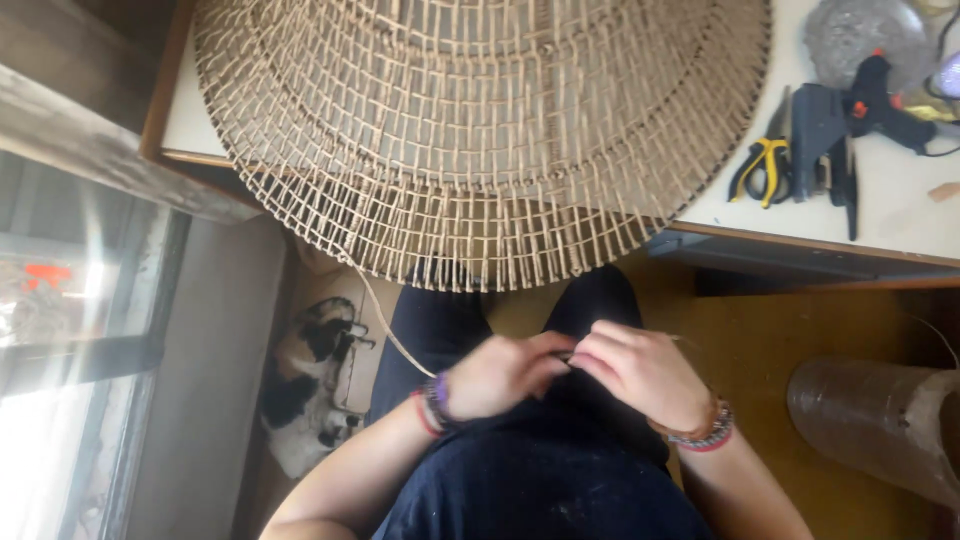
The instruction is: Weaving a rattan strand into a large circular structure and trimming excess ends with pliers
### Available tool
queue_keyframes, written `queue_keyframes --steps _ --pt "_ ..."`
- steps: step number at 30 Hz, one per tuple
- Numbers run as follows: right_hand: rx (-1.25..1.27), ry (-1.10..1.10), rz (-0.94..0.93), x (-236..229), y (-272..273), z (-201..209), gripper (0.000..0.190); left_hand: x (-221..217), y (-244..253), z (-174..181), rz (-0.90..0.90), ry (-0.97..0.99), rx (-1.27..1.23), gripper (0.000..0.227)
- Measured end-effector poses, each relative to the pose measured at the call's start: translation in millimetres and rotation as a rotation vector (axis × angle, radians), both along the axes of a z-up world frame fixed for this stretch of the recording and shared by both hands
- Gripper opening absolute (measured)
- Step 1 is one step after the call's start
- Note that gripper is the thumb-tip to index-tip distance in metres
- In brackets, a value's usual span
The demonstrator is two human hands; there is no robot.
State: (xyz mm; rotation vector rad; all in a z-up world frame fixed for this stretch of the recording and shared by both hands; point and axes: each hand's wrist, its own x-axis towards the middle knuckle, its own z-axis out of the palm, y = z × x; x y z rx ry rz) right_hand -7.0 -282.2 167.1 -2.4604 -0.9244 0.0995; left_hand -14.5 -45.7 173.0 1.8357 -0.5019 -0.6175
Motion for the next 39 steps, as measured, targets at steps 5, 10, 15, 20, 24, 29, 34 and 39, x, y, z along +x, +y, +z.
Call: queue_keyframes --steps 5,10,15,20,24,29,34,39 --pt "0.006 -0.110 -0.242 3.5 -61.9 6.8 0.008 -9.3 75.8 -17.0 0.366 -0.613 0.840 0.018" --pt "0.027 -0.091 -0.075 -10.2 4.9 24.2 0.008 -25.7 6.6 42.1 0.338 -0.803 0.654 0.074" --pt "0.092 -0.095 -0.128 -1.7 -32.2 12.2 0.007 -33.7 68.9 -2.5 0.415 -0.680 1.048 0.021" --pt "0.041 -0.174 -0.111 -7.9 -5.8 17.3 0.008 -27.8 55.1 22.3 0.386 -0.828 0.942 0.059" --pt "0.086 -0.110 0.055 -11.5 24.8 25.9 0.006 -29.1 16.3 47.5 0.142 -0.713 0.316 0.041" --pt "0.114 -0.121 -0.206 2.6 -34.5 12.4 0.006 -24.3 100.4 0.9 0.483 -0.755 0.984 0.031" --pt "0.097 -0.136 -0.074 -9.5 16.1 36.5 0.010 -15.8 24.1 53.3 0.245 -0.848 0.465 0.040" --pt "0.101 -0.161 -0.277 -2.3 -41.2 23.7 0.007 -13.1 85.4 -9.4 0.360 -0.526 0.935 0.025"
